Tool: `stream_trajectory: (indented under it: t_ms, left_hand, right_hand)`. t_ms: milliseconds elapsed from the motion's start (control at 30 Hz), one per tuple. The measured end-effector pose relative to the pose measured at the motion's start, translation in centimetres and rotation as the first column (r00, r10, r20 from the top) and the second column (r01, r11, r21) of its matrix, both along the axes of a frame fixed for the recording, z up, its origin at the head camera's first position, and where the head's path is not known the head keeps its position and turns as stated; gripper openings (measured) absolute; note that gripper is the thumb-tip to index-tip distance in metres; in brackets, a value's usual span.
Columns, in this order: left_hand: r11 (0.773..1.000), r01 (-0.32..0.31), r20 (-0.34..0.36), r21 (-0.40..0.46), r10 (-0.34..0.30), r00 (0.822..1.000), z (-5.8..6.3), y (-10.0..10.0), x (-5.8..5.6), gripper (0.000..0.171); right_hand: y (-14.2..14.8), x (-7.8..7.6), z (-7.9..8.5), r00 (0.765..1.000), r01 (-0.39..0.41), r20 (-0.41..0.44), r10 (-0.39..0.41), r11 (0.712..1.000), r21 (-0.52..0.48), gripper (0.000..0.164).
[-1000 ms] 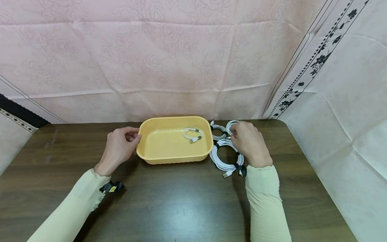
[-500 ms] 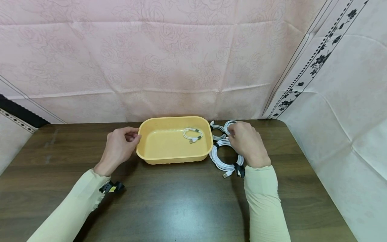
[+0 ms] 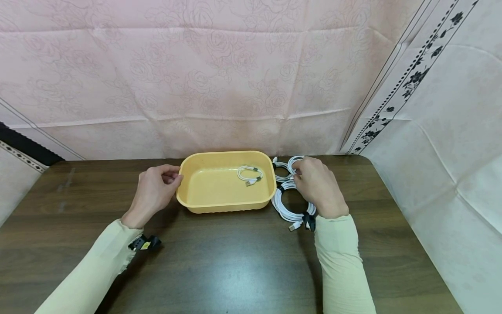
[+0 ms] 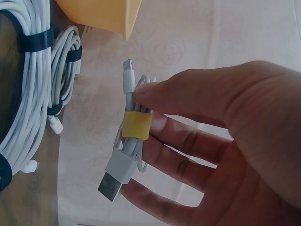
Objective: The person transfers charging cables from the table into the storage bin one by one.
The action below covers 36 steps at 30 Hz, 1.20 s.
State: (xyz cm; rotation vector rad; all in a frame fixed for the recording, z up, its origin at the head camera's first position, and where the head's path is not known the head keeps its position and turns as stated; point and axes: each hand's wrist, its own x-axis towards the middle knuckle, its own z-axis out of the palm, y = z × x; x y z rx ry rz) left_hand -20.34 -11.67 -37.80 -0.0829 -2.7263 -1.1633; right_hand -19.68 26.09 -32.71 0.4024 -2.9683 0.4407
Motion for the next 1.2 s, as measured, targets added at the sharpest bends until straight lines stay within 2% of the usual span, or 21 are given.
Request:
stream_trajectory:
  t_ms: [467,867,1200]
  left_hand:
    - [1.0,-0.004,0.009,-0.004,0.004,1.0,0.1,0.0,0.1,0.025]
    - [1.0,-0.003,0.012,-0.007,0.003,1.0,0.1,0.1,0.0,0.025]
    - [1.0,-0.002,0.006,-0.009,0.002,1.0,0.1,0.0,0.0,0.025]
  right_hand:
    - [-0.5,0.2,0.0,0.999,-0.006,-0.043,0.007,1.0,0.022,0.031]
    - [-1.0,0.2,0.1,0.999,-0.013,-0.033,0.014,1.0,0.024,0.021]
    - [-1.5,0.1,0.0,0.998,-0.025,-0.06,0.027,0.999,0.026,0.02]
